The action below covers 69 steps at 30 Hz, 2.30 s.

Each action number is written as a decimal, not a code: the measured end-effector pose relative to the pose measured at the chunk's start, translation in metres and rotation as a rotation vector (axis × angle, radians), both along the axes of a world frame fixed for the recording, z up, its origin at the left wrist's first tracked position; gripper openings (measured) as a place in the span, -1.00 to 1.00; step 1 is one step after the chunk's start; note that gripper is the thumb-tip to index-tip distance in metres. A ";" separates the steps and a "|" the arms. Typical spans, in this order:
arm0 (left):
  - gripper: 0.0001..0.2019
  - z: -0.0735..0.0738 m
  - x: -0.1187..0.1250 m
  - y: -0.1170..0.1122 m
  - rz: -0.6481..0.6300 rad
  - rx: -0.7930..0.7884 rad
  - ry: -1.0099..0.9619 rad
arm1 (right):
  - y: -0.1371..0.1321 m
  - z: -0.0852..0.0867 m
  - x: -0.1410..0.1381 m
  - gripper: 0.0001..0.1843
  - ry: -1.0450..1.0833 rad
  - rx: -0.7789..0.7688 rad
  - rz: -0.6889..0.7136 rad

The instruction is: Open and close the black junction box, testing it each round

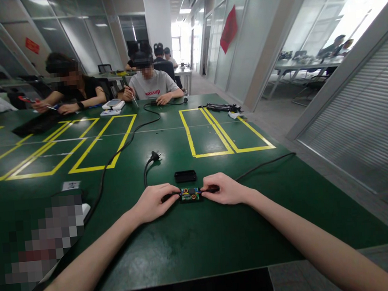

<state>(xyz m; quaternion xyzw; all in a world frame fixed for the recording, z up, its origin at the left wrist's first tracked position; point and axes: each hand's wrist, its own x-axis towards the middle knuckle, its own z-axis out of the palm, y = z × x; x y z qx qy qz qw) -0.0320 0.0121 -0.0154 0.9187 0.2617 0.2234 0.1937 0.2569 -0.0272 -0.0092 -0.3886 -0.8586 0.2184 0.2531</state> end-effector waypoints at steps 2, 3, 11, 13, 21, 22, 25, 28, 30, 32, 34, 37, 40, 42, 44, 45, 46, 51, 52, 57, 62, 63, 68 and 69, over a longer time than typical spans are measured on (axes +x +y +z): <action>-0.76 0.001 0.000 0.000 0.000 0.017 -0.013 | -0.001 0.001 0.000 -0.76 -0.011 0.039 0.019; -0.76 0.002 0.000 0.000 -0.003 0.020 -0.023 | -0.001 0.001 0.000 -0.76 -0.010 0.053 0.027; -0.78 0.002 0.000 0.002 -0.051 0.012 -0.028 | 0.000 -0.003 0.000 -0.76 -0.022 0.049 -0.033; -0.77 0.002 -0.001 0.003 -0.058 0.027 -0.010 | 0.000 -0.002 -0.001 -0.80 -0.061 0.052 -0.067; -0.80 0.003 0.002 0.003 -0.006 0.017 0.021 | -0.001 0.001 -0.007 -0.81 -0.208 0.112 -0.159; -0.81 0.004 0.002 0.003 -0.009 0.016 0.037 | 0.000 0.000 -0.008 -0.81 -0.208 0.123 -0.171; -0.82 0.007 0.003 0.003 -0.014 0.010 0.063 | 0.001 -0.003 -0.010 -0.82 -0.180 0.136 -0.178; -0.81 0.009 0.003 0.003 -0.013 0.023 0.062 | 0.002 -0.003 -0.008 -0.78 -0.159 0.099 -0.130; -0.79 0.010 0.004 0.003 -0.024 0.039 0.066 | 0.003 -0.002 -0.007 -0.74 -0.173 0.069 -0.094; -0.78 0.010 0.005 0.004 -0.043 0.053 0.074 | 0.002 0.000 -0.006 -0.73 -0.199 0.062 -0.076; -0.76 0.010 0.005 0.004 -0.064 0.075 0.082 | 0.001 0.001 -0.006 -0.76 -0.210 0.078 -0.079; -0.75 0.007 0.003 0.006 -0.075 0.095 0.054 | 0.002 -0.003 -0.008 -0.79 -0.201 0.124 -0.100; -0.78 0.002 0.000 0.009 -0.027 0.019 -0.037 | 0.004 -0.011 -0.012 -0.79 -0.181 0.185 -0.156; -0.80 0.000 -0.002 0.012 0.008 -0.032 -0.072 | 0.006 -0.015 -0.014 -0.79 -0.160 0.208 -0.191; -0.81 -0.001 -0.002 0.013 0.016 -0.023 -0.077 | 0.007 -0.018 -0.016 -0.82 -0.130 0.210 -0.214; -0.81 0.000 -0.001 0.012 0.008 0.004 -0.068 | 0.008 -0.020 -0.016 -0.86 -0.106 0.210 -0.227; -0.80 0.001 0.000 0.012 -0.001 0.041 -0.055 | 0.008 -0.021 -0.017 -0.91 -0.077 0.218 -0.243; -0.82 0.008 0.001 0.009 -0.035 0.150 0.014 | 0.013 -0.027 -0.017 -0.53 -0.081 0.268 -0.265; -0.83 0.009 0.000 0.009 -0.040 0.140 0.019 | 0.014 -0.028 -0.016 -0.54 -0.105 0.247 -0.246; -0.81 0.005 -0.005 0.010 -0.019 0.100 0.002 | 0.020 -0.031 -0.011 -0.77 0.019 0.148 -0.205; -0.71 -0.005 -0.001 0.012 0.045 0.069 -0.060 | 0.016 -0.026 -0.014 -0.69 0.330 0.003 -0.214; -0.67 -0.006 0.000 0.012 0.061 0.051 -0.062 | 0.015 -0.024 -0.016 -0.62 0.366 -0.015 -0.211; -0.48 -0.005 0.000 0.011 0.047 -0.005 -0.084 | 0.010 -0.022 -0.026 -0.64 0.379 0.043 -0.190; -0.48 -0.004 0.000 0.011 0.030 0.007 -0.078 | 0.009 -0.022 -0.026 -0.71 0.357 0.071 -0.197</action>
